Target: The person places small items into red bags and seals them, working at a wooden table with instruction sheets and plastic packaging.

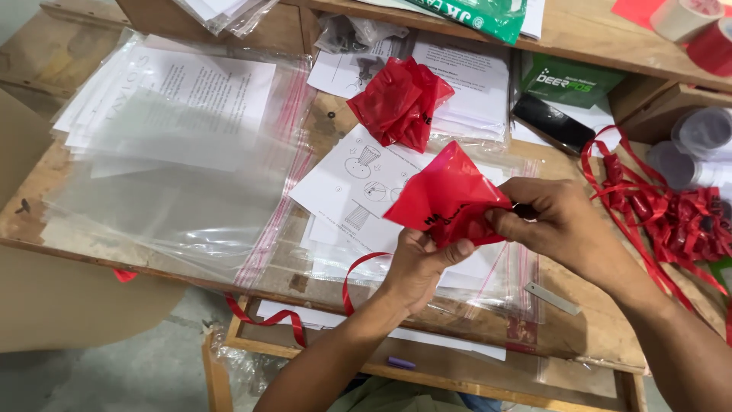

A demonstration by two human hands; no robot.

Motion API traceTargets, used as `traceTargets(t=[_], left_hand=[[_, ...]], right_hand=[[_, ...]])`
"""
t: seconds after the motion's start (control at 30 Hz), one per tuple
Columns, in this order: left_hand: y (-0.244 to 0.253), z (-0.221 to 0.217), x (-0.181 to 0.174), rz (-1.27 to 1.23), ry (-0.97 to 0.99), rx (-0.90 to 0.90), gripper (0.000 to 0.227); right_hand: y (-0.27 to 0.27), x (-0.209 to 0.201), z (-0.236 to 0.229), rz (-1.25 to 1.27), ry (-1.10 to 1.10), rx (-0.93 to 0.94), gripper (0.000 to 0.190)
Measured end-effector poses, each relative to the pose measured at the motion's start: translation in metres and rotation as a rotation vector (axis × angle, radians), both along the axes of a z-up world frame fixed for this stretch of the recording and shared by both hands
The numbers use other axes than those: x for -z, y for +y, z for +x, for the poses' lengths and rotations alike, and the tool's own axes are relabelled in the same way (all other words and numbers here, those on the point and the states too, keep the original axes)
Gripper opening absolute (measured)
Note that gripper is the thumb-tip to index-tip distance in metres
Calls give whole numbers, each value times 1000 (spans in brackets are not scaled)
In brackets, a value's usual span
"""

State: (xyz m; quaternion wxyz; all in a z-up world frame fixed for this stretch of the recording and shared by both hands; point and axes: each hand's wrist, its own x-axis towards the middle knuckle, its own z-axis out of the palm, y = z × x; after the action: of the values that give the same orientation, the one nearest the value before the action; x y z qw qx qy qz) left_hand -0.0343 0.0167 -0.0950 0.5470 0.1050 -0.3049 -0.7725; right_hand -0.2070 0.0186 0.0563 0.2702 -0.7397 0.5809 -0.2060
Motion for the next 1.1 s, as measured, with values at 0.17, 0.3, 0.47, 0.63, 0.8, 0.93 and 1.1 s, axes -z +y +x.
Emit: traceTargets(t=[0.17,0.3,0.47,0.63,0.8,0.93,1.1], left_hand=[[-3,-1,-1,44,21,-3,41],[-2,8,-6,17,-70,-100,42],[0,25,-19,-282,-390,-336,38],[-3,42,-36,-486,-644,-440,39],[-9,49,-49,-631,-764,-410,45],[-14,52,-50,-720,-803,-417,45],[-17,51,-51,-800,-827,-430,48]], right_hand=[[-1,4,0,-13,49,57,12],[-3,19,-5,23,-211,23,18],[-4,53,-18,56,-415,60,26],[-1,75,-25,98,-681,56,23],[1,93,-35,131,-816,27,20],[3,96,-36,135,-824,0,21],[5,87,-31,96,-797,-52,26]])
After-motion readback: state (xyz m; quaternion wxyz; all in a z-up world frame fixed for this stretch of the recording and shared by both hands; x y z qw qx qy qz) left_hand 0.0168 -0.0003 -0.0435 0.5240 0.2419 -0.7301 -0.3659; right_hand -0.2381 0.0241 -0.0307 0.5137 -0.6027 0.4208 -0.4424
